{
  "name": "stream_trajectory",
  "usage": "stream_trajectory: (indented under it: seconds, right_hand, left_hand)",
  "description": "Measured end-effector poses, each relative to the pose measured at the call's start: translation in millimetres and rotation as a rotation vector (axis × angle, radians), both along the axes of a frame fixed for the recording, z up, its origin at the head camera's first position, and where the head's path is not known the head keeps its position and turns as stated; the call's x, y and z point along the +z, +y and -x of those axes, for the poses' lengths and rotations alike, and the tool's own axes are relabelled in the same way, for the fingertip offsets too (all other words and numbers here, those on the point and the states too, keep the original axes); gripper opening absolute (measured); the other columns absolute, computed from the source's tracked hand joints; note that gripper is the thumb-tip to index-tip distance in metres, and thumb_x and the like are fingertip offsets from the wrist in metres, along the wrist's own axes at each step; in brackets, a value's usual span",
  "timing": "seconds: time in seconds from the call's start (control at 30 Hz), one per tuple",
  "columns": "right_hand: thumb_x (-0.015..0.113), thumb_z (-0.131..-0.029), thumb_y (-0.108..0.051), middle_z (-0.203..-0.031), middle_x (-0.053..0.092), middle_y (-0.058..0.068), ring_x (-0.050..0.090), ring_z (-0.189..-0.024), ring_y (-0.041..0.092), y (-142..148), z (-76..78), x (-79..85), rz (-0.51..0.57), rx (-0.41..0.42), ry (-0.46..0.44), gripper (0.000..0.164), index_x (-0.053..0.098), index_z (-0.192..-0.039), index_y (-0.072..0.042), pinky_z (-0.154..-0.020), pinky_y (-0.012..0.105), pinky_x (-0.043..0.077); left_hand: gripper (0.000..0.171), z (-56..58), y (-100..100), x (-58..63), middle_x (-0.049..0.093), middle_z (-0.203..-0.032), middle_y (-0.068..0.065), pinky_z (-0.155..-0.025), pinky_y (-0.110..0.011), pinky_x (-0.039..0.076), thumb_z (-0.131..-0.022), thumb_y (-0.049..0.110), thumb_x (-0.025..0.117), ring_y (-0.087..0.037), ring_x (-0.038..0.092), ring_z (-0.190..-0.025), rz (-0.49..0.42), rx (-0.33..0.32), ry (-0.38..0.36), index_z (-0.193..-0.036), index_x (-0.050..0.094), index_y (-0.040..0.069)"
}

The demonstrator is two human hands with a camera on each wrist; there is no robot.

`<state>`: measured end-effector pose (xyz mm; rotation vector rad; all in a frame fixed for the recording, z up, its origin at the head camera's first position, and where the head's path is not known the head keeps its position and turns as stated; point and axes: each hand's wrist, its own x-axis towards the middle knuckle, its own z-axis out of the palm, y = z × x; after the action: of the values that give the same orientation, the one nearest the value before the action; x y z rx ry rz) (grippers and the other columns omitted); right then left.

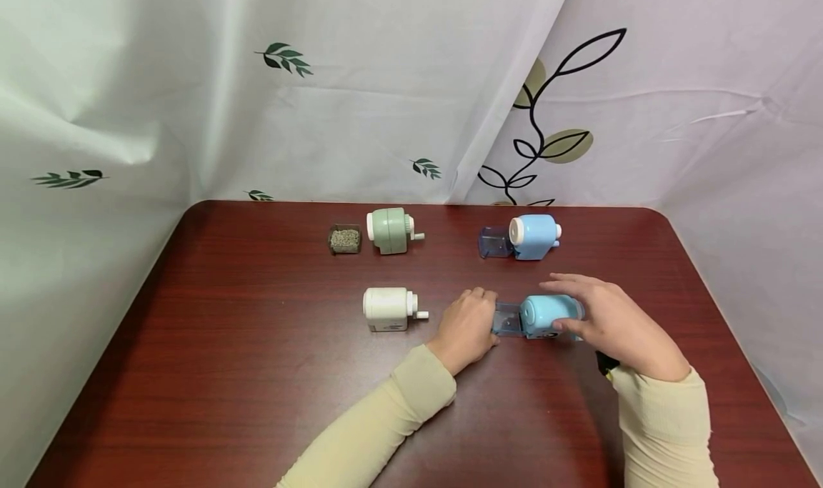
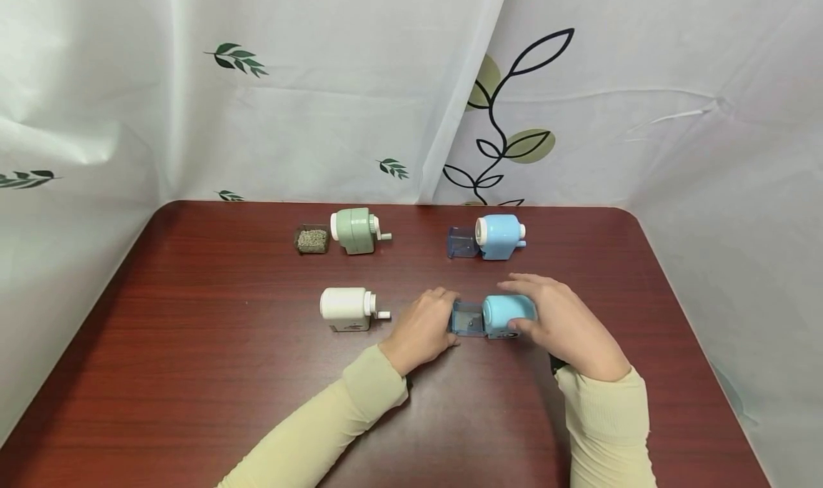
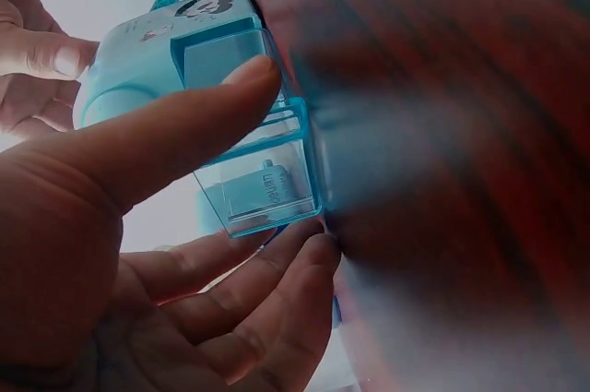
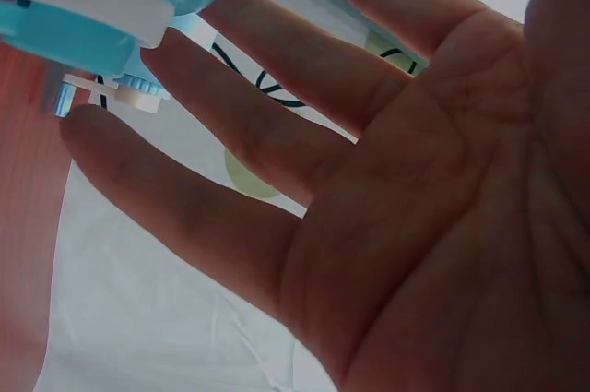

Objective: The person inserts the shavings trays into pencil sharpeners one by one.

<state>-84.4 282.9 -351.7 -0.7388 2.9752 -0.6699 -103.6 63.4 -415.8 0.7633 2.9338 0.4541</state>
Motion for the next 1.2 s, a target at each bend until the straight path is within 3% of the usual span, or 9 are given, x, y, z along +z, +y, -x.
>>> stream_trajectory:
  seconds: [0.67,1.2]
  right_hand:
    - [0.086,-0.077,-0.007,-0.108,0.073,0.010,0.066,-0.093,0.022,-2,1.8,3.7,-0.017,-0.075,-0.101,0.040,0.074,-0.116,-0.006,-0.077,0.042,0.054]
    - [0.085,-0.079,-0.009,-0.109,0.073,0.009,0.066,-0.095,0.022,-2,1.8,3.7,-0.028,-0.080,-0.109,0.039,0.075,-0.116,-0.007,-0.079,0.044,0.054]
  left_hand:
    - [0.051,0.9,1,0.3,0.070,-0.099,-0.004,-0.075,-0.034,0.057,-0.072,0.032,0.092,-0.020,0.068,-0.092,-0.058,0.008,-0.013,-0.110,0.070,0.006]
    - [0.050,-1.1,9,2.4,0.071,-0.098,-0.002,-0.073,-0.033,0.057,-0.072,0.034,0.092,-0.020,0.069,-0.090,-0.043,0.017,-0.015,-0.110,0.071,0.009]
